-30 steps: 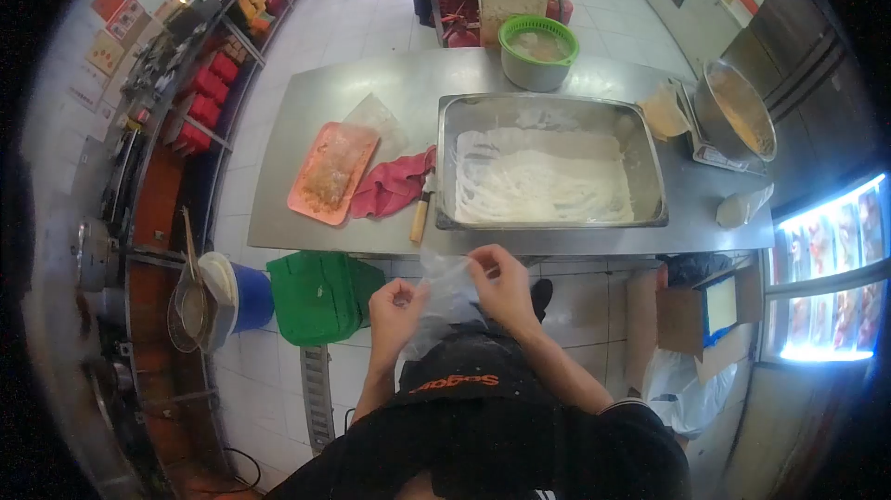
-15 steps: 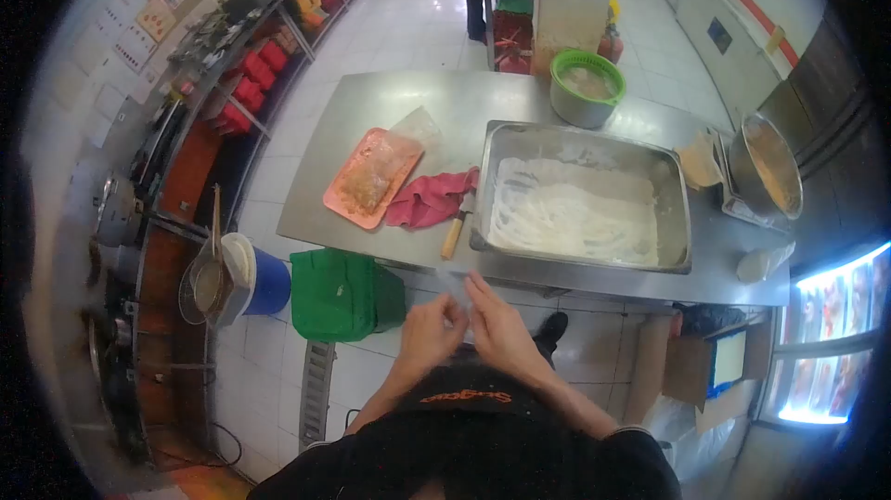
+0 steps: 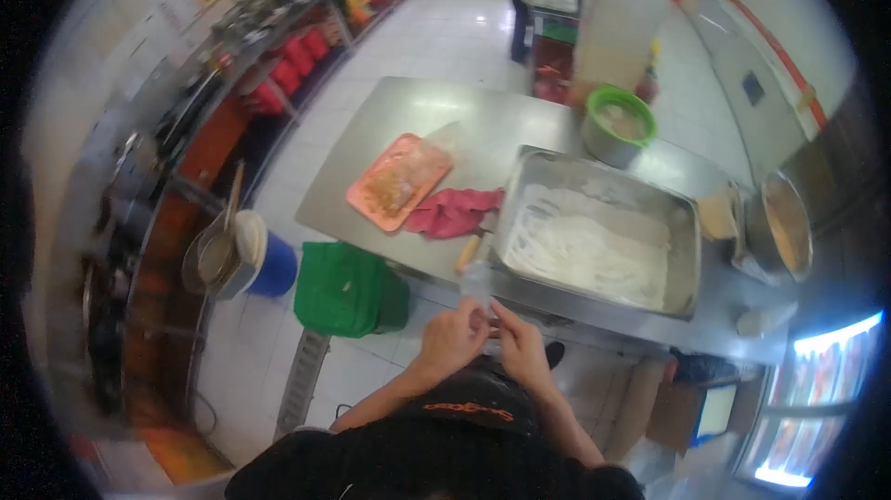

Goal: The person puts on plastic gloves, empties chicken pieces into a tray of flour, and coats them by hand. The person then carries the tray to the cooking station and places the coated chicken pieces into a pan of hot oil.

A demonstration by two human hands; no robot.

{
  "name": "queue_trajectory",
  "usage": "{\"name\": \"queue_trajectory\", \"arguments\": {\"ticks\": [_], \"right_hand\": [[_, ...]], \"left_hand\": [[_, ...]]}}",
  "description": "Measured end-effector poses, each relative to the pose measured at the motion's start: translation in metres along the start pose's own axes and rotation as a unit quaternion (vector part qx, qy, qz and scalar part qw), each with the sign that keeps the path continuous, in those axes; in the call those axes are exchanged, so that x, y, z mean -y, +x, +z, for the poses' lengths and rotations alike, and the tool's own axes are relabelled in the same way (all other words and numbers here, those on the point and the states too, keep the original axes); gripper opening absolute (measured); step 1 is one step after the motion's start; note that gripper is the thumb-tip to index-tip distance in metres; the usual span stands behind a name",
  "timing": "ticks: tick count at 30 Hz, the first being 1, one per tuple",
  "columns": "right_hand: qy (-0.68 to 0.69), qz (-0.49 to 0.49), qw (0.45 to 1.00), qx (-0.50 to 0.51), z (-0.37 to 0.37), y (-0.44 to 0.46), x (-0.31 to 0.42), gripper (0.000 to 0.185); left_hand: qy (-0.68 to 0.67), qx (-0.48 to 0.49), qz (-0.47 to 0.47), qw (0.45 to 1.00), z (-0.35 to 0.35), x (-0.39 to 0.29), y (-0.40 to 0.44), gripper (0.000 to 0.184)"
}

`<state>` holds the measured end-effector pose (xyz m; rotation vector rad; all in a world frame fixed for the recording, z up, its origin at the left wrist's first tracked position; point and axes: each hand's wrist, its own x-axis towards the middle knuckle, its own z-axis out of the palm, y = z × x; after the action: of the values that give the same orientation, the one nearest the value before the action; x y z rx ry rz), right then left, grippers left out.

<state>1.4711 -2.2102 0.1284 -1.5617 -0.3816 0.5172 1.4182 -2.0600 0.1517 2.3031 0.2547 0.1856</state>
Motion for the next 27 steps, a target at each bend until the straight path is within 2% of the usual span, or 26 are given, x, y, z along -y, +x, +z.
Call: {"name": "queue_trajectory", "arguments": {"ticks": [2, 3, 5, 7, 8, 10, 11, 12, 13, 14, 16, 18, 20, 22, 24, 25, 27], "right_hand": [[0.031, 0.019, 0.998, -0.043, 0.0, 0.0, -0.007, 0.048], [0.04, -0.005, 0.996, -0.085, 0.004, 0.003, -0.008, 0.05], [0.048, -0.033, 0.988, -0.142, 0.013, 0.006, -0.008, 0.053], [0.234, -0.04, 0.951, -0.199, 0.02, 0.008, -0.009, 0.056], [0.236, -0.045, 0.948, -0.21, 0.018, 0.009, -0.015, 0.056], [0.111, 0.06, 0.965, -0.231, 0.016, 0.007, -0.03, 0.034], [0.114, 0.057, 0.962, -0.243, 0.012, 0.007, -0.03, 0.034], [0.206, 0.15, 0.955, -0.153, 0.006, 0.009, -0.028, 0.026], [0.294, 0.235, 0.924, -0.057, 0.0, 0.009, -0.027, 0.021], [0.299, 0.227, 0.924, -0.068, -0.003, 0.008, -0.031, 0.021], [0.439, 0.191, 0.877, -0.031, -0.003, 0.008, -0.044, 0.024], [0.444, 0.171, 0.879, -0.022, 0.0, 0.008, -0.048, 0.024], [0.46, 0.238, 0.855, 0.042, 0.003, 0.009, -0.046, 0.025], [0.482, 0.224, 0.846, 0.031, 0.006, 0.008, -0.037, 0.03], [0.489, 0.136, 0.861, -0.008, 0.01, 0.003, -0.035, 0.033], [0.494, 0.13, 0.86, -0.017, 0.012, 0.002, -0.035, 0.033], [0.487, 0.118, 0.858, -0.112, 0.017, 0.004, -0.036, 0.033]], "left_hand": [[0.012, 0.016, -0.004, 1.0, 0.007, -0.001, -0.004, 0.022], [0.006, 0.035, 0.015, 0.999, 0.012, -0.002, -0.006, 0.022], [0.027, 0.01, 0.027, 0.999, 0.019, -0.002, -0.007, 0.02], [0.019, 0.001, 0.027, 0.999, 0.024, 0.0, -0.007, 0.02], [0.015, -0.019, 0.015, 1.0, 0.025, -0.001, -0.005, 0.021], [0.014, -0.036, 0.033, 0.999, 0.023, -0.005, -0.004, 0.021], [0.013, -0.06, 0.042, 0.997, 0.023, -0.007, -0.003, 0.022], [0.012, -0.051, 0.055, 0.997, 0.023, -0.006, -0.003, 0.022], [0.01, -0.037, 0.064, 0.997, 0.024, -0.005, -0.005, 0.024], [0.008, -0.024, 0.073, 0.997, 0.024, -0.003, -0.006, 0.026], [0.003, -0.026, 0.071, 0.997, 0.025, -0.001, -0.009, 0.027], [0.0, -0.031, 0.064, 0.997, 0.024, -0.003, -0.012, 0.029], [0.001, -0.03, 0.025, 0.999, 0.024, -0.006, -0.015, 0.03], [-0.021, -0.023, 0.036, 0.999, 0.026, -0.001, -0.018, 0.032], [-0.05, -0.015, 0.038, 0.998, 0.026, -0.001, -0.02, 0.033], [-0.049, -0.006, 0.045, 0.998, 0.026, -0.002, -0.021, 0.033], [-0.032, 0.015, -0.001, 0.999, 0.024, -0.007, -0.021, 0.025]]}}
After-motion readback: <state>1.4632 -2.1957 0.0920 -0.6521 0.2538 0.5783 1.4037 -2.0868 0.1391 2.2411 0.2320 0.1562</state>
